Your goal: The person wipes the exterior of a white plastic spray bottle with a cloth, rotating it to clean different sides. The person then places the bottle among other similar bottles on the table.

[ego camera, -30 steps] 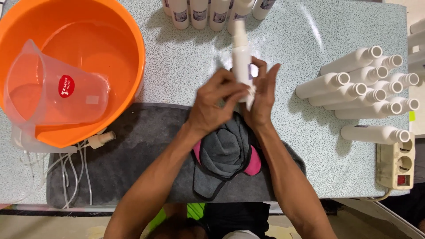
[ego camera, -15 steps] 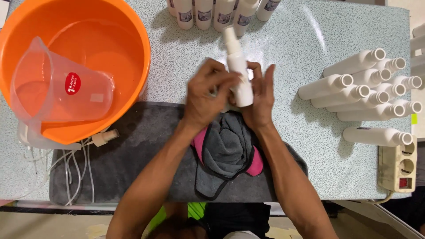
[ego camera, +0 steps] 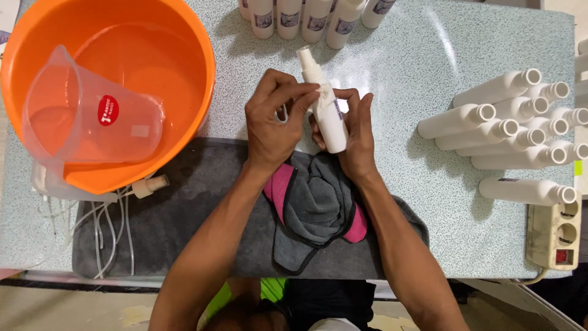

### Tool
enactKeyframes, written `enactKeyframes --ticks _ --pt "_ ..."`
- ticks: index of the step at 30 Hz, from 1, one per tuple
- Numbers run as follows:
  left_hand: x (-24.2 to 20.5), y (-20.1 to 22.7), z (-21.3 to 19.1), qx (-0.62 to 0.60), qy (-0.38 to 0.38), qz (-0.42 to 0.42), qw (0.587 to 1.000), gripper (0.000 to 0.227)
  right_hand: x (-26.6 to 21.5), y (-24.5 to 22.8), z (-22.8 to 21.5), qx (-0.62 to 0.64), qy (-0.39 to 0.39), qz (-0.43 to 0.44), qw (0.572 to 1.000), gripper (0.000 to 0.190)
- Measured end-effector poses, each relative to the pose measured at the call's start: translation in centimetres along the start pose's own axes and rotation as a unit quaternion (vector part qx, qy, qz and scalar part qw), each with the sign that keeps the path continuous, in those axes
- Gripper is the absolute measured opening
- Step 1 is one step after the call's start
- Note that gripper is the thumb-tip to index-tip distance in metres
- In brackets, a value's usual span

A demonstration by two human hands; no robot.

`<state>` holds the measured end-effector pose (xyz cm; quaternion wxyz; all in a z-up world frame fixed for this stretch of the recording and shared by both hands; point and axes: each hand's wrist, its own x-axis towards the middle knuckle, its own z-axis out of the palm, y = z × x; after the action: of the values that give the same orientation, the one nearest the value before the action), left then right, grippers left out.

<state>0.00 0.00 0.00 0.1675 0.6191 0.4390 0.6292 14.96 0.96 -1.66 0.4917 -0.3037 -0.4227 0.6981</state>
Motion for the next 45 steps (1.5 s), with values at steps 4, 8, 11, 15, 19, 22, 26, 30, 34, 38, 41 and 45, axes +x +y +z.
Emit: enactKeyframes --ticks 4,8,11,15,19,22,26,30,34,38,41,45 --pt "-1.1 0.6 1.2 -0.044 -0.028 -0.013 0.999 0.008 0.7 0.1 -1.8 -0.015 0.023 -0.022 0.999 0.080" --pt "-1.4 1.6 2.0 -0.050 -0.104 0.008 0.993 0.005 1.2 -0.2 -3.3 -0.038 0.026 -0.047 0.998 0.082" --pt "-0.6 0.2 0.8 -0.007 -0.021 -0.004 1.000 0.003 0.2 -1.0 0.0 0.001 0.005 0.009 1.000 0.078" --pt "-0.1 0.8 0.0 0.017 0.022 -0.004 1.000 0.005 0.5 -0.8 -0.1 0.017 -0.033 0.038 0.999 0.076" --pt "-1.4 2.2 2.0 0.001 -0.042 -0.003 0.999 0.004 1.5 -0.3 -2.5 0.060 0.044 0.022 0.997 0.070" --pt "-1.1 1.6 1.9 0.038 -0.050 0.026 0.998 0.006 1.6 -0.4 -2.0 0.057 0.045 0.016 0.997 0.063" --pt "0.3 0.1 -0.3 0.042 0.029 0.013 0.999 0.005 1.1 -0.2 -0.4 0.028 -0.016 0.071 0.997 0.059" --pt "-0.6 0.9 0.8 0.020 0.034 0.003 0.999 0.006 1.1 -0.5 -0.6 0.011 -0.006 0.053 0.998 0.056" --pt "-1.2 1.3 2.0 0.066 -0.043 0.042 0.996 0.008 1.7 0.5 -2.8 -0.001 0.036 -0.003 0.999 0.062" --pt "0.0 0.2 -0.3 0.071 0.009 0.026 0.997 0.007 0.6 -0.7 -0.1 0.002 0.012 0.039 0.999 0.055" --pt "0.2 0.9 -0.3 0.040 0.025 0.004 0.999 0.008 0.4 -1.1 0.4 -0.003 0.003 0.018 1.000 0.055" --pt "-1.3 2.3 2.1 0.026 -0.019 0.017 0.999 0.005 1.9 0.9 -3.7 0.015 0.038 -0.020 0.999 0.059"
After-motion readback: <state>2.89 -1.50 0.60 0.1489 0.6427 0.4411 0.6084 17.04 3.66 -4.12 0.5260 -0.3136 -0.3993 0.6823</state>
